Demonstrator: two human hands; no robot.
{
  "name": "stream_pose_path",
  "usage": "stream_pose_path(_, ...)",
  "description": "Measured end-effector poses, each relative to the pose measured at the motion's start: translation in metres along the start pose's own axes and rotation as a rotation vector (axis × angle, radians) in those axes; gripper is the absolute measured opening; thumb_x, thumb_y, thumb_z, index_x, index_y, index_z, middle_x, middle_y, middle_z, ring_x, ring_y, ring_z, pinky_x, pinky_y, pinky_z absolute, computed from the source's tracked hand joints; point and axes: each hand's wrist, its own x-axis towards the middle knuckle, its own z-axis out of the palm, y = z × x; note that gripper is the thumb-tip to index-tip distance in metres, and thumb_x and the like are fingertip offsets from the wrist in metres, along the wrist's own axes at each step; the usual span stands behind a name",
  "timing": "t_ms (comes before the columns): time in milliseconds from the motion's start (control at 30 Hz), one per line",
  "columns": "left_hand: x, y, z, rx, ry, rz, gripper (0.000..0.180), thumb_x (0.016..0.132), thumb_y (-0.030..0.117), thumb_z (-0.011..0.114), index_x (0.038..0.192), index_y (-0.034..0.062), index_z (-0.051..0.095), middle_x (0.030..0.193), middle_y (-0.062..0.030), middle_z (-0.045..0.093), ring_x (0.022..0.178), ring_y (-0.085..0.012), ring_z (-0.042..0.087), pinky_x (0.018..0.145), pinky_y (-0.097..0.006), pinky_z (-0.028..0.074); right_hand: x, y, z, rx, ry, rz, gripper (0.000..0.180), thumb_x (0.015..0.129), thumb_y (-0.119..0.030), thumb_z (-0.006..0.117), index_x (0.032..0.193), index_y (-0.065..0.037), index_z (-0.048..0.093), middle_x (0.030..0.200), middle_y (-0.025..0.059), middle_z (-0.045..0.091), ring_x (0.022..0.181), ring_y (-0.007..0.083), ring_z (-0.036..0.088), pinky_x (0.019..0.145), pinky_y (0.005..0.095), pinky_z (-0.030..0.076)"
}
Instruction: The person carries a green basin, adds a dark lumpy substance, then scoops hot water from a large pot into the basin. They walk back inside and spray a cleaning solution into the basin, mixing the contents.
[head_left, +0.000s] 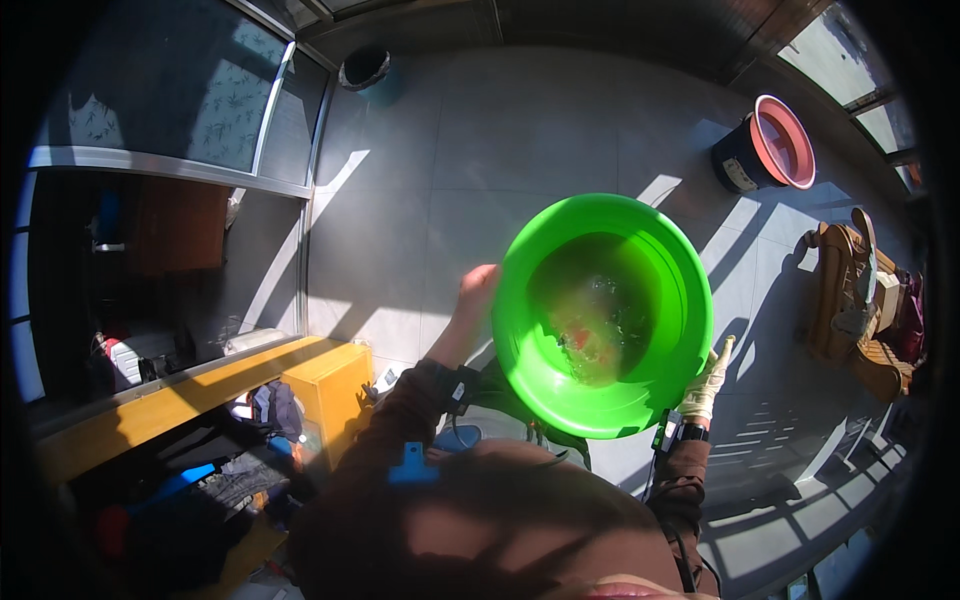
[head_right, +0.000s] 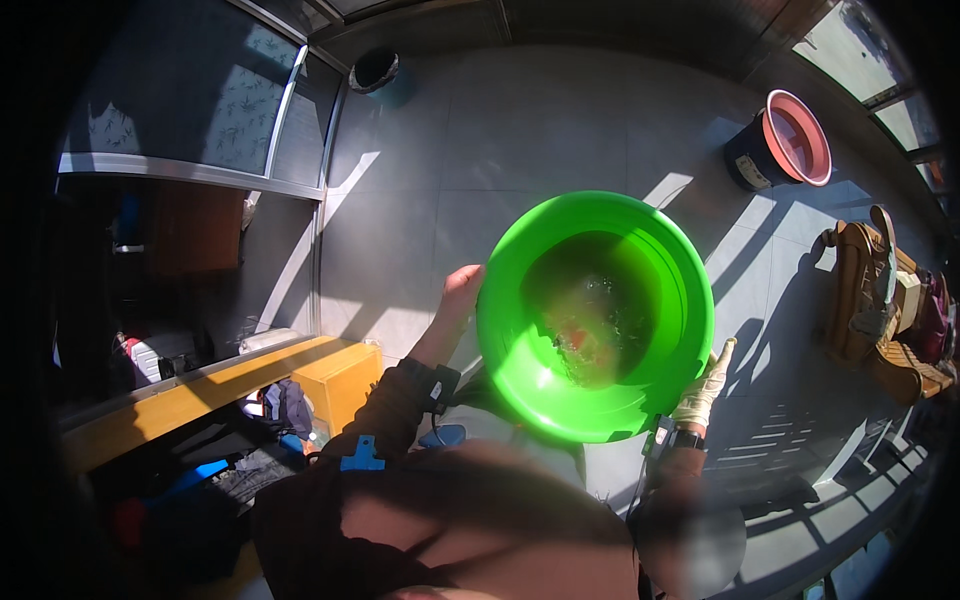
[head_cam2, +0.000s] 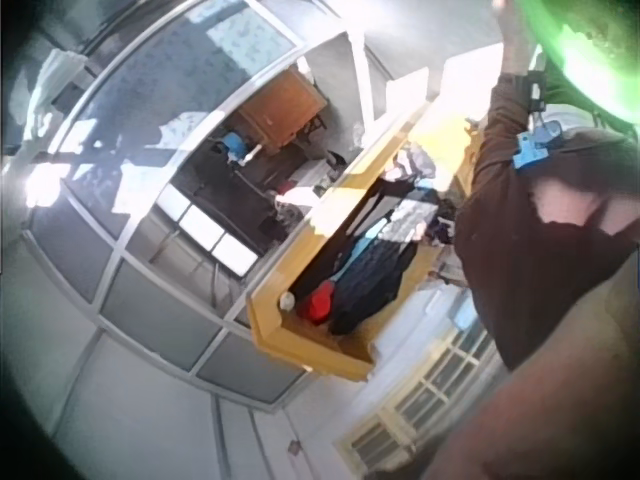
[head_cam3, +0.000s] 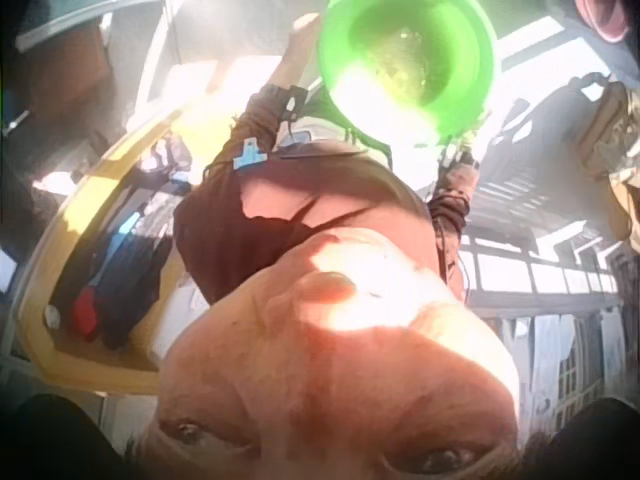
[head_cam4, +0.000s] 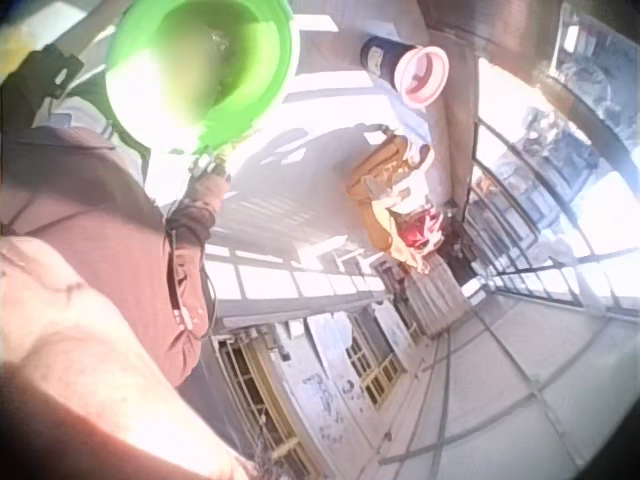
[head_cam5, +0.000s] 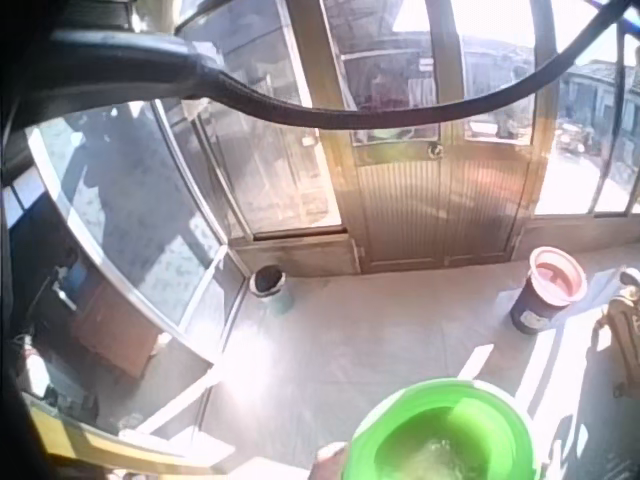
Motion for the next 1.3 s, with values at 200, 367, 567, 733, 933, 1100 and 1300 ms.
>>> stream_pose_path(200,0.079,0.054,0.024,0.166,0.134,0.035,0.029,0.093,0.021,0.057,0.099,-0.0059,0.065,0.083,-0.0048,0.066,0.072,-0.0095,0.058,0.065,-0.026,0.047,0.034,-0.061,0.07,0.048,0.059,-0.018,0.07,0.084,-0.069,0.048,0.092,-0.001,0.067,0.075,0.0041,0.061,0.066,0.0159,0.057,0.061,0.0279,0.047)
stream_pose_path(367,0.14,0.096,0.024,-0.004,0.03,-0.051,0.026,0.096,0.016,0.053,0.104,-0.0066,0.063,0.089,-0.0056,0.066,0.077,-0.0086,0.059,0.07,-0.023,0.048,0.067,-0.096,0.113,0.067,0.074,-0.014,0.071,0.084,-0.067,0.049,0.097,0.0,0.066,0.076,0.0036,0.06,0.06,0.0138,0.053,0.055,0.0262,0.044)
stream_pose_path(567,0.22,0.139,0.032,-0.034,0.055,-0.029,0.027,0.096,0.017,0.055,0.105,-0.0074,0.062,0.092,-0.0071,0.066,0.078,-0.0097,0.06,0.072,-0.023,0.048,0.123,-0.151,0.182,-0.027,0.095,-0.145,0.06,0.088,-0.062,0.05,0.074,-0.006,0.068,0.057,-0.0048,0.047,0.048,0.0088,0.041,0.046,0.0239,0.034)
stream_pose_path(733,0.285,0.173,0.052,-0.015,0.166,-0.014,0.028,0.095,0.02,0.057,0.102,-0.0065,0.062,0.09,-0.0079,0.066,0.078,-0.0113,0.061,0.071,-0.024,0.049,0.21,-0.209,0.249,-0.04,0.016,-0.142,0.057,0.092,-0.053,0.051,0.078,-0.002,0.071,0.059,-0.0015,0.051,0.052,0.0083,0.043,0.053,0.0282,0.039)
stream_pose_path(933,0.339,0.202,0.086,-0.081,0.371,-0.028,0.027,0.094,0.024,0.058,0.097,-0.0028,0.061,0.085,-0.0051,0.063,0.075,-0.0112,0.057,0.068,-0.025,0.047,0.318,-0.296,0.347,-0.202,0.046,-0.296,0.06,0.085,-0.058,0.059,0.081,0.001,0.069,0.068,0.0044,0.06,0.063,0.0129,0.052,0.064,0.0287,0.043)
stream_pose_path(1100,0.385,0.205,0.102,-0.129,0.367,-0.038,0.035,0.095,0.033,0.056,0.101,-0.001,0.056,0.092,-0.008,0.062,0.079,-0.0152,0.062,0.067,-0.029,0.053,0.379,-0.378,0.432,-0.372,0.029,-0.376,0.059,0.081,-0.061,0.063,0.075,-0.002,0.064,0.068,0.0027,0.056,0.065,0.0125,0.05,0.065,0.0281,0.042)
stream_pose_path(1300,0.444,0.233,0.124,-0.254,0.37,-0.051,0.034,0.093,0.035,0.059,0.104,0.0024,0.056,0.094,-0.0072,0.063,0.08,-0.0155,0.063,0.063,-0.03,0.054,0.428,-0.448,0.535,-0.577,0.005,-0.516,0.072,0.079,-0.069,0.057,0.086,0.002,0.066,0.085,0.014,0.066,0.081,0.0215,0.059,0.079,0.0327,0.045)
